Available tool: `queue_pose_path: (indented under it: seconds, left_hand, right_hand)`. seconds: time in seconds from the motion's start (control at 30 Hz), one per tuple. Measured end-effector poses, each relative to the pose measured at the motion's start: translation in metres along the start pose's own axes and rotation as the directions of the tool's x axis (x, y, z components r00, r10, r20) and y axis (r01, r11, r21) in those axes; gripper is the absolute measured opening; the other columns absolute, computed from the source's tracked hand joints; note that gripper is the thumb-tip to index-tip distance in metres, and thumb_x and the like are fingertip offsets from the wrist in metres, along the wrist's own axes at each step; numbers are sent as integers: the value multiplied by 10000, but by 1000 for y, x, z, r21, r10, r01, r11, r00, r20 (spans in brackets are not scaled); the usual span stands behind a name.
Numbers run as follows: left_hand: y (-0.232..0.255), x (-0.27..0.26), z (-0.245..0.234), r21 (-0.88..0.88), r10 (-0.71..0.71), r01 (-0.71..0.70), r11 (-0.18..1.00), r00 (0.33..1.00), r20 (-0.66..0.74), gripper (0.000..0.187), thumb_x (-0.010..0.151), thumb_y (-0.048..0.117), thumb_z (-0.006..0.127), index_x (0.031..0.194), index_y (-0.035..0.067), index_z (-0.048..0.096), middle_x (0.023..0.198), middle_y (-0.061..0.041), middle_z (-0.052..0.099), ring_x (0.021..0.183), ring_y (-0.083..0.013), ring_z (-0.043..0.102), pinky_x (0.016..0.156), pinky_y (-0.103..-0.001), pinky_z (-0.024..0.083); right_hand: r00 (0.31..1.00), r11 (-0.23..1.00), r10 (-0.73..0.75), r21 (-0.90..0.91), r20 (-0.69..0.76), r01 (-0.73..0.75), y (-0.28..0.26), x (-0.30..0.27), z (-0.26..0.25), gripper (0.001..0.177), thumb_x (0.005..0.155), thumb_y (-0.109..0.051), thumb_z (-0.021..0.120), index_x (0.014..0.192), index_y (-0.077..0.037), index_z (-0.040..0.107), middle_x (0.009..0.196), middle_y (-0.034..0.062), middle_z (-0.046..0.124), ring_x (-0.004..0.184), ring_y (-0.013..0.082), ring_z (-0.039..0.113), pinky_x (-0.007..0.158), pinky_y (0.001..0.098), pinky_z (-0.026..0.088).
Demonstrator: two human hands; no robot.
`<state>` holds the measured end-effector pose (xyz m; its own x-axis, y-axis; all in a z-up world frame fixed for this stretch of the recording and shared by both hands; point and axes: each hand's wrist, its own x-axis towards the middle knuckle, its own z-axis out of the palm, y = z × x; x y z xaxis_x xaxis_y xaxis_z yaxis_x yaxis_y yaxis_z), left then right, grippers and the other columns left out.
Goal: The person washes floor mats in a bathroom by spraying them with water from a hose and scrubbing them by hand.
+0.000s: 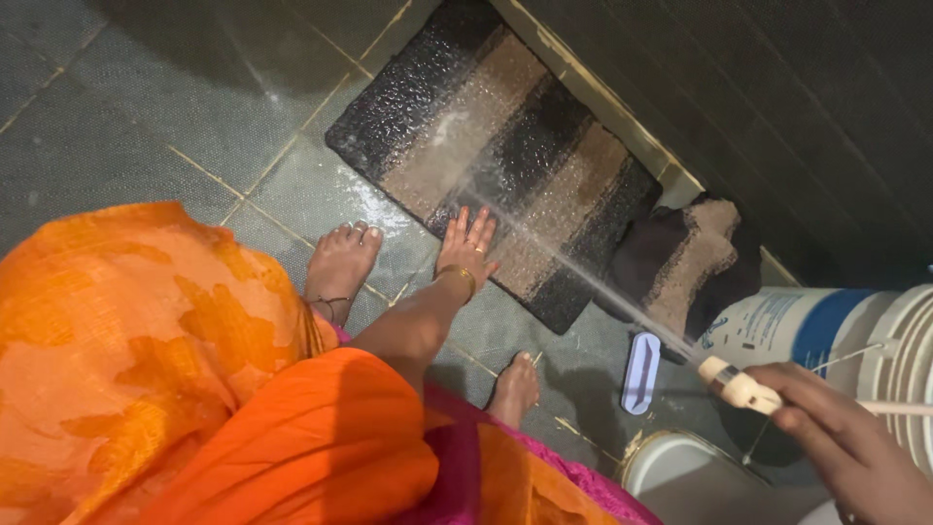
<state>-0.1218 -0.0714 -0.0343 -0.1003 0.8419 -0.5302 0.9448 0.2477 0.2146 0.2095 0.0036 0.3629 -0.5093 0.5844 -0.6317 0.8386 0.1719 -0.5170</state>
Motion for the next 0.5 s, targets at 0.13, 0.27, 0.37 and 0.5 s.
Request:
queue_pose_path:
  seconds: [0.13,0.27,0.37,0.5]
  left_hand:
    - [8,1,-4,-28,-32,33,999,999,27,789,1042,566,315,1642,175,-17,1708,-24,-156,1547,-369,-139,1244,-501,-5]
    - [11,6,-7,3,-26,26,1000,997,74,788,1048,554,314,1646,169,-26,1704,-36,-155,1546,-382,-141,1241,-507,-7]
    - [13,11,-1,14,-33,32,999,997,75,753,1048,552,278,1621,188,-47,1687,-36,-198,1524,-370,-168,1226,-516,-31]
    - [17,15,10,-72,-49,52,996,998,30,798,1031,554,367,1646,194,8,1713,-21,-157,1550,-376,-142,1240,-510,-31]
  right_hand:
    - [997,995,-81,-59,0,81,18,-10,-2,395,920,-196,523,1247,-8,642,1247,120,628,1242,265,573,1073,385,407]
    - [1000,999,-21,-39,8,21,31,-10,0,420,907,-215,539,1256,-3,637,1270,135,620,1267,265,569,1088,400,406]
    - [999,999,37,-38,27,-36,36,-10,3,445,906,-221,524,1288,-16,627,1268,132,612,1276,256,562,1114,413,392]
    - [996,994,-38,-98,80,45,40,-1,1,425,904,-225,538,1270,-36,641,1246,117,609,1234,254,566,1070,412,416]
